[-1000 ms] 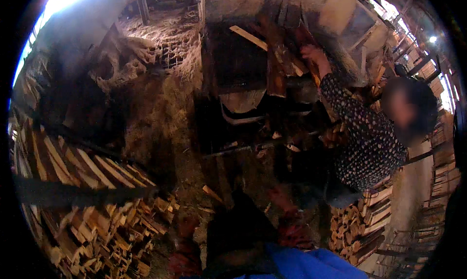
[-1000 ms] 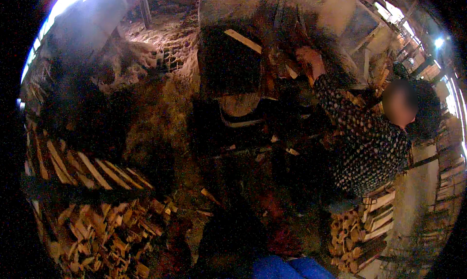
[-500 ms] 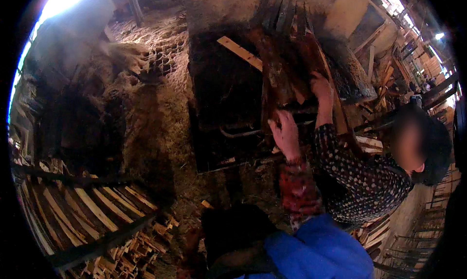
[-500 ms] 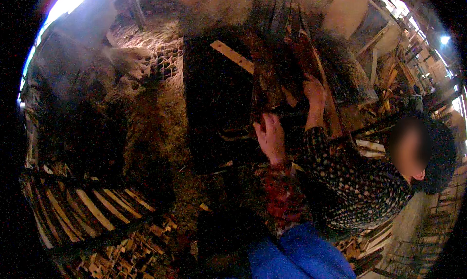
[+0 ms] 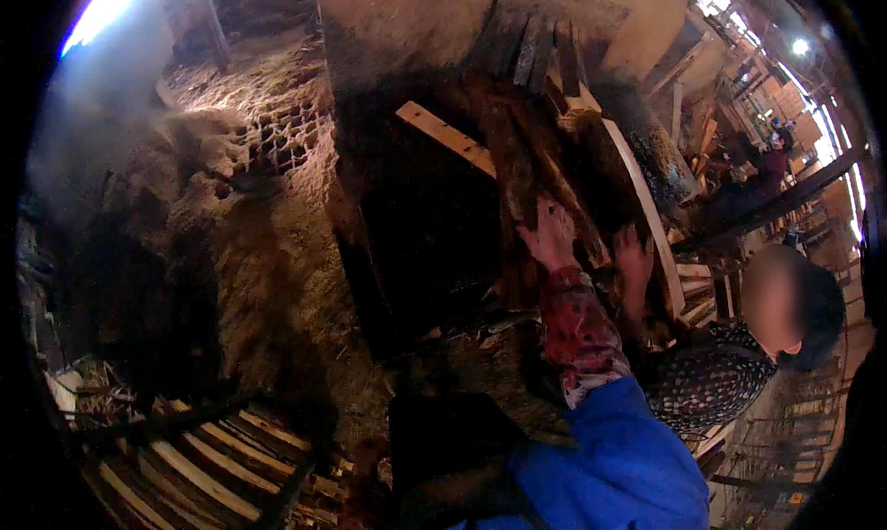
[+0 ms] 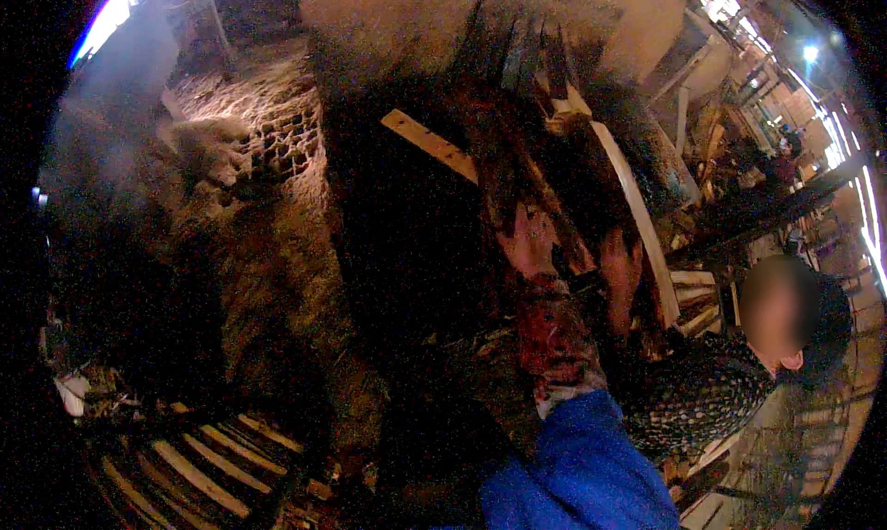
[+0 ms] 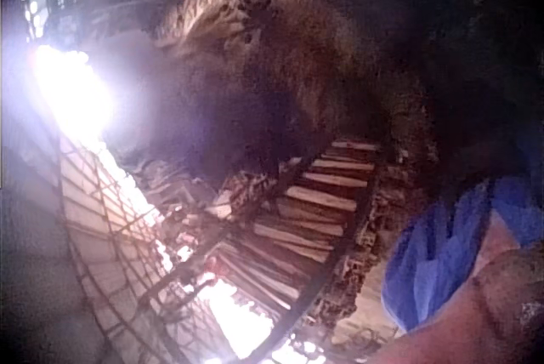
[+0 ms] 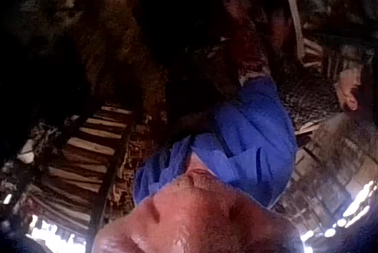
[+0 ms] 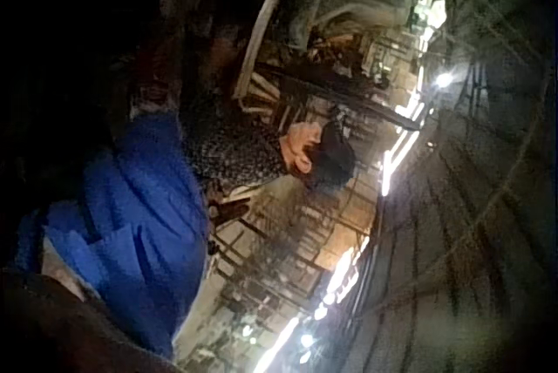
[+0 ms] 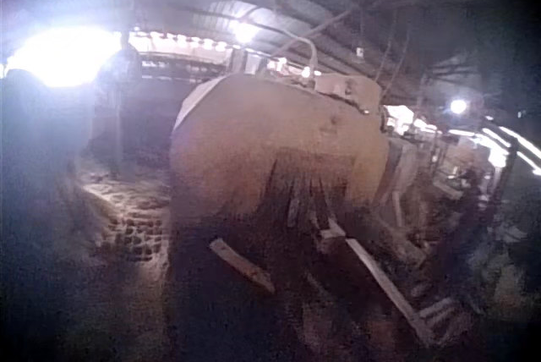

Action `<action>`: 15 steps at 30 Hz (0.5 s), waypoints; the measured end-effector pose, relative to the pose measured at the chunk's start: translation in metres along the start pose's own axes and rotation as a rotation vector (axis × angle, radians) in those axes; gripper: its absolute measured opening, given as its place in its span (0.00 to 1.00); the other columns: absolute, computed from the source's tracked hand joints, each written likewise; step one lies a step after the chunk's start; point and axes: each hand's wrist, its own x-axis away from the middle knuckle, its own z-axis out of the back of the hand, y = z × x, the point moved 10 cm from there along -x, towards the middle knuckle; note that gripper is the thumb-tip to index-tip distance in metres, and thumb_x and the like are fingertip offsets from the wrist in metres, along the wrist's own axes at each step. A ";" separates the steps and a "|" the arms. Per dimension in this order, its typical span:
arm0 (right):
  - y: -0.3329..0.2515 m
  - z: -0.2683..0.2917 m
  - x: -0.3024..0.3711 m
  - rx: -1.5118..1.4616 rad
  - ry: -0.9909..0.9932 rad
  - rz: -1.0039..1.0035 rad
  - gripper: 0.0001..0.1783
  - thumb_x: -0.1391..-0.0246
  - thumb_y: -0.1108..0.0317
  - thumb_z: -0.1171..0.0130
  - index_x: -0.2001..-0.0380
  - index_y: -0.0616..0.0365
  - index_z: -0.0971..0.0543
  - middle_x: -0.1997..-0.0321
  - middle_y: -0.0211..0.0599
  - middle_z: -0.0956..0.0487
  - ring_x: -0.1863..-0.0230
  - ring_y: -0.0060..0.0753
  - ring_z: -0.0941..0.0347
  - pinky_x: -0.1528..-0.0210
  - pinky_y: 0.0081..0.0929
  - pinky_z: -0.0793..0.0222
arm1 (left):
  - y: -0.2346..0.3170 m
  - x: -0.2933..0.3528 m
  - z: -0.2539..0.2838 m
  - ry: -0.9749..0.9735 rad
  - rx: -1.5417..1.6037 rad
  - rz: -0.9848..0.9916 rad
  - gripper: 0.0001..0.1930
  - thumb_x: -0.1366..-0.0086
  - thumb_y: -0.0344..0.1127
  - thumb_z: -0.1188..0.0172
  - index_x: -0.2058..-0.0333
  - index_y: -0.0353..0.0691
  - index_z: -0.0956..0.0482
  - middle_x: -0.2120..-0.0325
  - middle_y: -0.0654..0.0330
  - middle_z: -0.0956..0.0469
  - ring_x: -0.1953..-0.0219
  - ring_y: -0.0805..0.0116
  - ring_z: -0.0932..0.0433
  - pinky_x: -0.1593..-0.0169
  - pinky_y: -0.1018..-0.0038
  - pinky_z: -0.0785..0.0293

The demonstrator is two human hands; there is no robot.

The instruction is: The person picks up split wooden planks from a pile and stacks them onto a metal rack. The person repeatedly lifts the wood and places it in a neat arrangement on the rack.

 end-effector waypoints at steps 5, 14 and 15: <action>-0.008 0.011 0.025 -0.126 -0.271 -0.330 0.46 0.56 0.51 0.37 0.37 0.56 0.45 0.45 0.59 0.37 0.50 0.62 0.33 0.52 0.45 0.32 | 0.029 -0.035 0.066 0.079 0.100 -0.024 0.12 0.41 0.37 0.42 0.65 0.34 0.24 0.69 0.56 0.25 0.70 0.66 0.27 0.64 0.66 0.28; 0.032 0.056 0.048 0.015 -0.027 -0.243 0.34 0.48 0.49 0.40 0.41 0.49 0.35 0.41 0.49 0.37 0.42 0.52 0.38 0.50 0.45 0.31 | 0.168 -0.057 0.134 0.186 0.130 -0.301 0.11 0.40 0.34 0.42 0.62 0.32 0.25 0.66 0.56 0.26 0.69 0.67 0.29 0.62 0.66 0.29; 0.055 0.060 0.042 0.057 -0.048 -0.295 0.35 0.48 0.48 0.41 0.40 0.49 0.37 0.39 0.52 0.41 0.41 0.53 0.40 0.49 0.47 0.32 | 0.198 -0.052 0.131 0.169 0.086 -0.362 0.12 0.41 0.34 0.41 0.62 0.33 0.24 0.65 0.57 0.25 0.68 0.68 0.28 0.62 0.67 0.28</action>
